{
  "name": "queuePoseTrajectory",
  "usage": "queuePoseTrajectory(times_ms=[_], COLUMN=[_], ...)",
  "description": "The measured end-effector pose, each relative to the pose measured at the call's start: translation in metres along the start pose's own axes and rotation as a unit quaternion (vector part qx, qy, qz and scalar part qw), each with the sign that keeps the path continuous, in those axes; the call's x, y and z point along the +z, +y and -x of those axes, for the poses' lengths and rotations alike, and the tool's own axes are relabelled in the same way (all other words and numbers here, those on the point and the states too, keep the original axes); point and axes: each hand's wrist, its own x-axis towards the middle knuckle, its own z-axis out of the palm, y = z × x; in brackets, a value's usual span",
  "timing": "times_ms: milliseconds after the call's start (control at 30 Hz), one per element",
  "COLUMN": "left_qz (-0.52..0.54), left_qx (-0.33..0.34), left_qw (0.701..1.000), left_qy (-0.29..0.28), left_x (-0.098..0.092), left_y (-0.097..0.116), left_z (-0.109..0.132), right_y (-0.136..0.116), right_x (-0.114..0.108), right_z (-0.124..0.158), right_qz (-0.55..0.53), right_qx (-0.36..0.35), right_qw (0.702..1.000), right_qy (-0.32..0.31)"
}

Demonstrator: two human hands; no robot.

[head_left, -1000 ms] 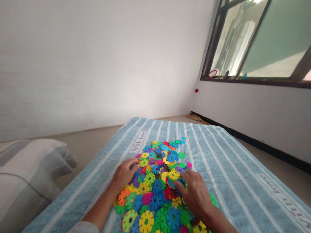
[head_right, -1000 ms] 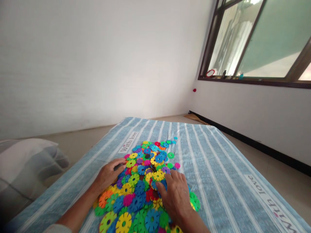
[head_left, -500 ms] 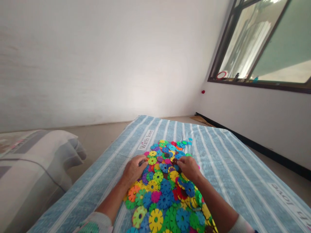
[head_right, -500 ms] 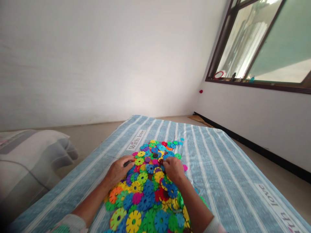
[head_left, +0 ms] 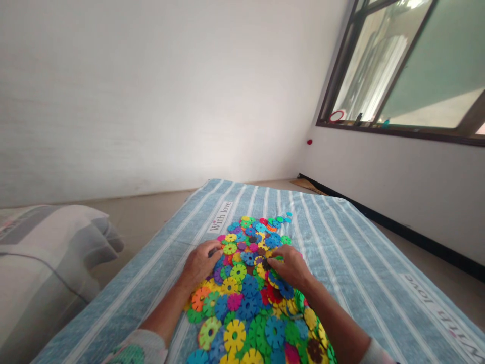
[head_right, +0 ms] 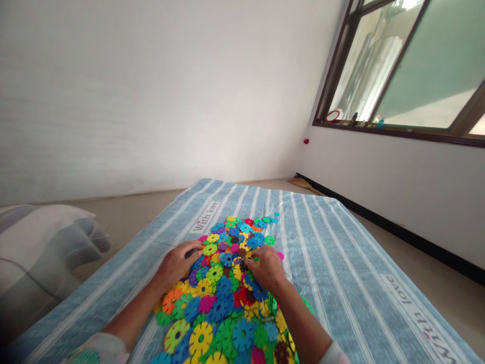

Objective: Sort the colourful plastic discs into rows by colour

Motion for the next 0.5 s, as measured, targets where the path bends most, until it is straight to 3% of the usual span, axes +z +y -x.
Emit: queuePoseTrajectory(times_ms=[200,367,500], left_qz=[-0.003,-0.005,-0.005], left_qx=[0.003,-0.001,0.0], left_qw=[1.0,1.0,1.0], left_qy=[0.005,0.006,0.006], left_x=[-0.001,0.0,0.001], left_y=[0.0,0.0,0.0], left_z=[0.0,-0.001,-0.002], right_y=[-0.024,-0.037,-0.033], right_x=[0.008,0.008,0.003], right_z=[0.022,0.064,0.064], right_qz=[0.054,0.019,-0.001], right_qx=[-0.035,-0.099,-0.091], right_qw=[0.997,0.995,0.996], right_qy=[-0.04,-0.02,-0.005])
